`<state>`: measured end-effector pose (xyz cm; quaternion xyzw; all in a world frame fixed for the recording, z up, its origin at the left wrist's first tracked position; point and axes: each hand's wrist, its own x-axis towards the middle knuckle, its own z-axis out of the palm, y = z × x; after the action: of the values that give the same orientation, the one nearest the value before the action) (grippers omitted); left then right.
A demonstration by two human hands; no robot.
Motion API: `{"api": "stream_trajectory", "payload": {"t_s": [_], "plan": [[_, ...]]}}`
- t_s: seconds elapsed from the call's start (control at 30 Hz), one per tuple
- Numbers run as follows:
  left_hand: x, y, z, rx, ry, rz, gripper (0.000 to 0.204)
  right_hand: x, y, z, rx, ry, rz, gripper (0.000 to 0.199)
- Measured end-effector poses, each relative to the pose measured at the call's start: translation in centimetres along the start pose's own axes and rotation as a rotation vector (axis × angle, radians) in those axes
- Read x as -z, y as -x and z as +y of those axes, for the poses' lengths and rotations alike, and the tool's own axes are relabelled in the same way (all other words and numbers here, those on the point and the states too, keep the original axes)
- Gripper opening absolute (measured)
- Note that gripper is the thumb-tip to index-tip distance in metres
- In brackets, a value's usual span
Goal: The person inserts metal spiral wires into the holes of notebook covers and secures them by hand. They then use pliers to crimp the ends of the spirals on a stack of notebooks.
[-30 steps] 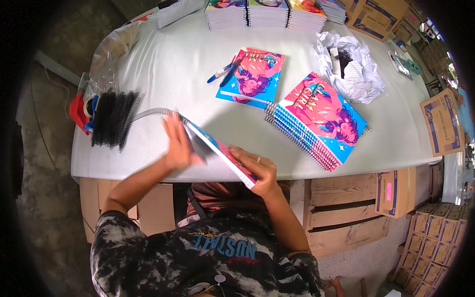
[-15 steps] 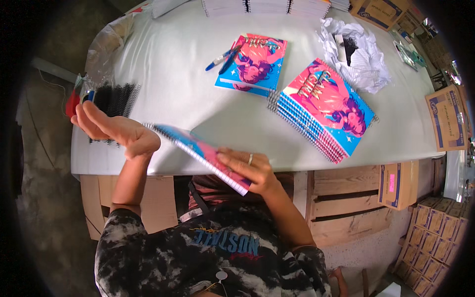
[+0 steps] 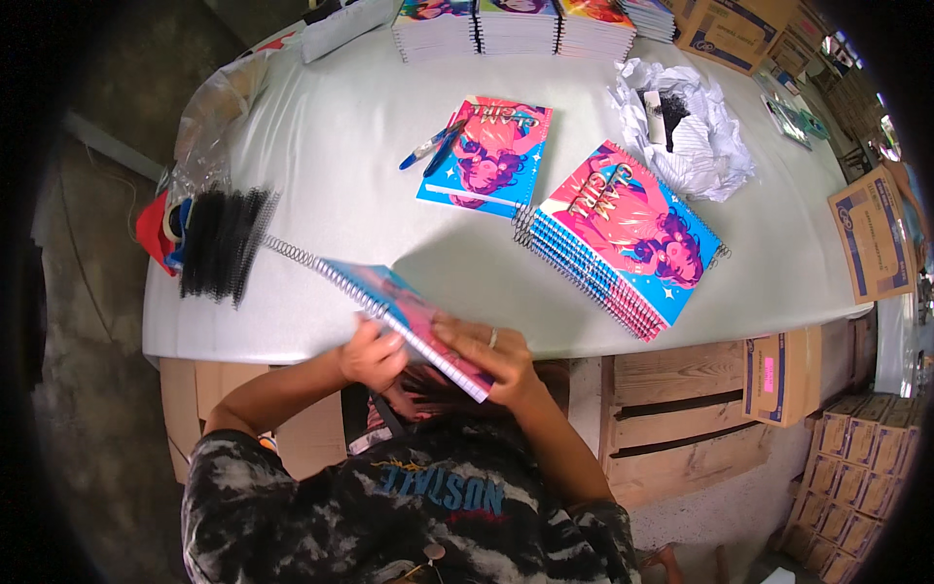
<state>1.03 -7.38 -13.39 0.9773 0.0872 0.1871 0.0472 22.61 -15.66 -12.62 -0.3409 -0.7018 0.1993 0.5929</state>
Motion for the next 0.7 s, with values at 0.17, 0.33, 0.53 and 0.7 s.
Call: {"api": "stream_trajectory", "payload": {"t_s": [0.17,0.33,0.53,0.7], "plan": [[1.2,-3.1,-2.4,0.131,-0.164,0.902,0.11,-1.1,-0.2,-0.5,0.058,0.096,-0.029,0.03],[1.0,-2.3,1.2,-0.328,-0.219,0.522,0.103,-0.2,0.3,0.6,0.039,0.102,0.084,0.033],[2.0,-4.0,-0.1,0.219,-0.254,0.494,0.11,-1.3,0.1,0.2,0.051,0.101,0.067,0.039],[-1.0,-2.0,0.9,-0.152,-0.257,0.684,0.103,-1.0,0.0,0.2,0.025,0.129,0.045,0.038]]}}
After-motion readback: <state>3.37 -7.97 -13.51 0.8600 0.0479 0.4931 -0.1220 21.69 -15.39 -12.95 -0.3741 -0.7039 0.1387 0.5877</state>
